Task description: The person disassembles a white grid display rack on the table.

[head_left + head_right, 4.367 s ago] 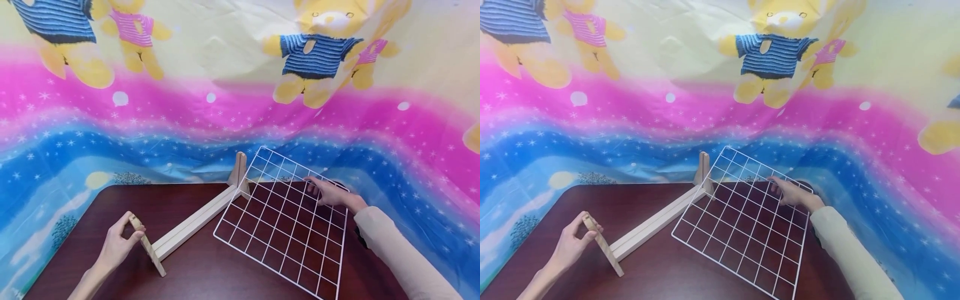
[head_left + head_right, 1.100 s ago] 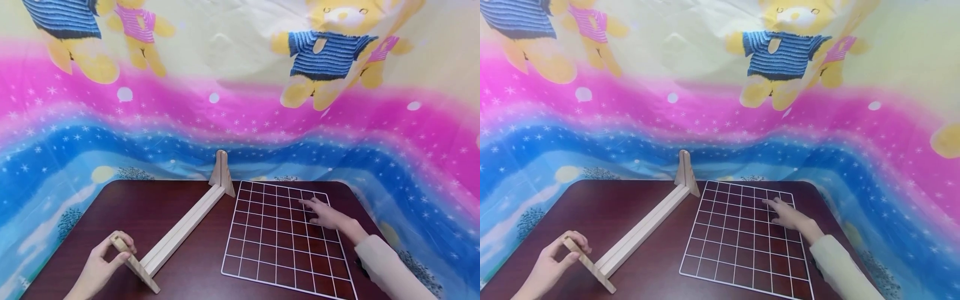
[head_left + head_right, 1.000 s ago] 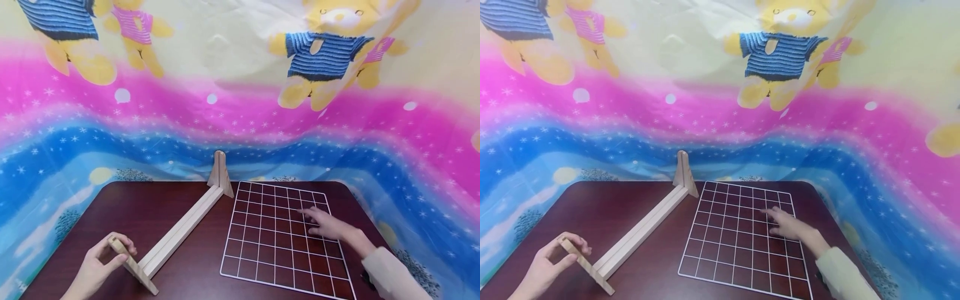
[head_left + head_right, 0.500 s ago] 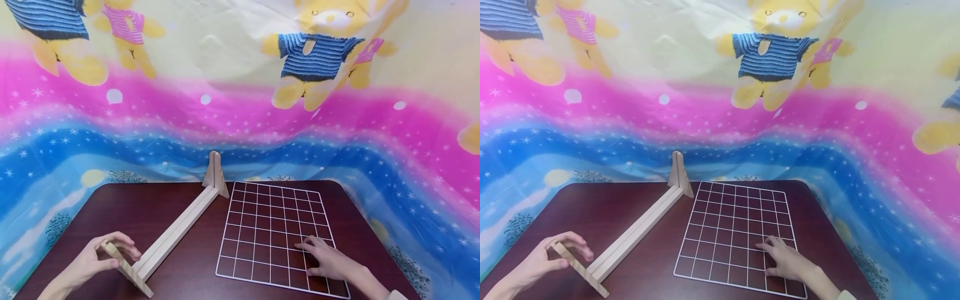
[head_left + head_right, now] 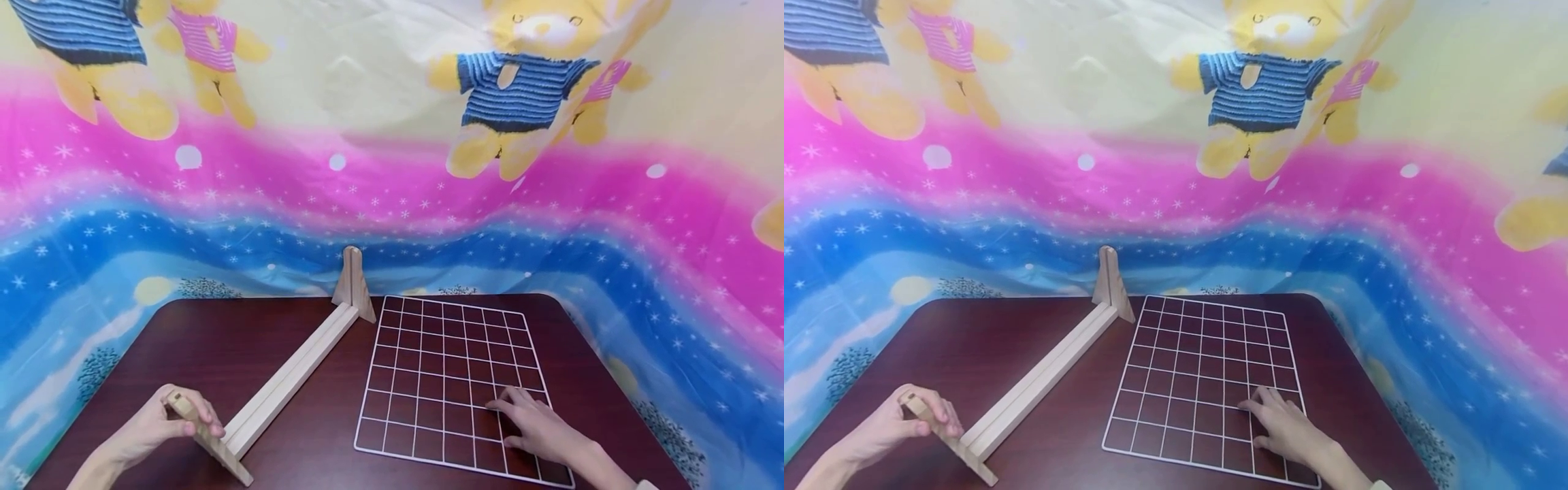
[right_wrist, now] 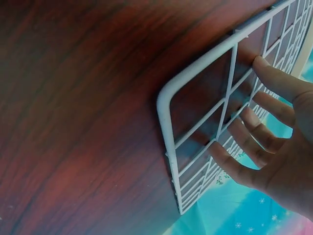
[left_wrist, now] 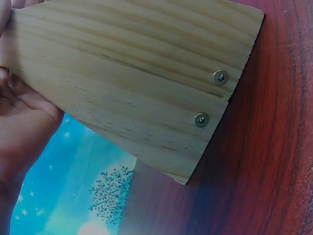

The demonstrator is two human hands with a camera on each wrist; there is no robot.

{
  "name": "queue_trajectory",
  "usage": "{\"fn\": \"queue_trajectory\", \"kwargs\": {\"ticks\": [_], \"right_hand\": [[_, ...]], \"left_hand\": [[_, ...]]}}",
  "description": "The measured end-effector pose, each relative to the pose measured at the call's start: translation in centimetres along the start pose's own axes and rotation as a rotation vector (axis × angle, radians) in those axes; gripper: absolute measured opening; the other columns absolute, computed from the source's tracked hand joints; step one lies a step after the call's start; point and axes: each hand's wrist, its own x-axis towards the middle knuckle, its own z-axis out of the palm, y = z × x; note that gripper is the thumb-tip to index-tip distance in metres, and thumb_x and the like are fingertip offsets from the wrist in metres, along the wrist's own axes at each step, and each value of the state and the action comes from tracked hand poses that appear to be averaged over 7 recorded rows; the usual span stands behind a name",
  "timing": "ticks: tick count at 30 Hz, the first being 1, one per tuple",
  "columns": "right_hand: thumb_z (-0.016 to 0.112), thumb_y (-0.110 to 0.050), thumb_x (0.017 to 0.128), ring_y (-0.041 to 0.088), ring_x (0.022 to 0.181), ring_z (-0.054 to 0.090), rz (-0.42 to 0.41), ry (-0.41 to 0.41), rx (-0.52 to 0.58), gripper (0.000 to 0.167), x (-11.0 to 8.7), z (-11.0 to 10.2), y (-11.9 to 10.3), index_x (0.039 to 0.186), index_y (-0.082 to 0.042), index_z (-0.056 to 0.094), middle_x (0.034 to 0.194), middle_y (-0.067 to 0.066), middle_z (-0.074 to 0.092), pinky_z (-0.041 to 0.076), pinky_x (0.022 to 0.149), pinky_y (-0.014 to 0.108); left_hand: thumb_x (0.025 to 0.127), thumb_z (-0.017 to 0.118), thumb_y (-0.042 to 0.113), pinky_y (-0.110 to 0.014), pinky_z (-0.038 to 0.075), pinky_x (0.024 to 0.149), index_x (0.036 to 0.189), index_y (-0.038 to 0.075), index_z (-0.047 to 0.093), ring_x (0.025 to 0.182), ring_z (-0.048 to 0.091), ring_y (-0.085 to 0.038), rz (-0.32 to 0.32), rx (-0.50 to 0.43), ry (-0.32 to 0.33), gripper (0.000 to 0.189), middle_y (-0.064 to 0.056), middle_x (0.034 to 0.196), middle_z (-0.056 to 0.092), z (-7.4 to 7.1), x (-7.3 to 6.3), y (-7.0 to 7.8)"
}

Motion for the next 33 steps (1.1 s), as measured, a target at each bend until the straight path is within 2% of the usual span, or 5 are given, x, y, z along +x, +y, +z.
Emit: {"fn": "queue_trajectory", "kwargs": {"ticks": [8,19,33], "right_hand": [[0.082,-0.027,0.077,0.01,0.088,0.045,0.005,-0.002,0.001,0.05,0.0,-0.2,0.1,0.122,-0.018,0.061,0.104,-0.007,0.046,0.04,0.058,0.028],[0.081,-0.029,0.078,0.013,0.093,0.048,0.0,-0.034,0.002,0.052,0.3,-0.5,0.4,0.125,-0.018,0.06,0.109,-0.004,0.048,0.043,0.062,0.033],[0.082,-0.02,0.077,0.01,0.089,0.049,-0.094,0.009,0.036,0.052,0.8,-0.3,0.9,0.124,-0.019,0.06,0.113,-0.002,0.047,0.045,0.063,0.029]], "left_hand": [[0.094,0.047,-0.015,-0.041,0.055,0.079,0.113,-0.005,0.063,0.097,0.067,-0.033,0.011,-0.013,0.013,0.026,-0.021,0.106,0.068,0.3,-0.1,-0.2],[0.096,0.045,-0.013,-0.039,0.055,0.082,0.113,-0.005,0.063,0.098,0.067,-0.032,0.015,-0.001,0.05,0.025,-0.019,0.106,0.069,1.1,-0.2,-0.1],[0.096,0.045,-0.013,-0.037,0.055,0.082,0.112,-0.006,0.062,0.096,0.068,-0.031,0.042,0.065,0.111,0.024,-0.019,0.104,0.069,2.1,-0.6,0.0]]}}
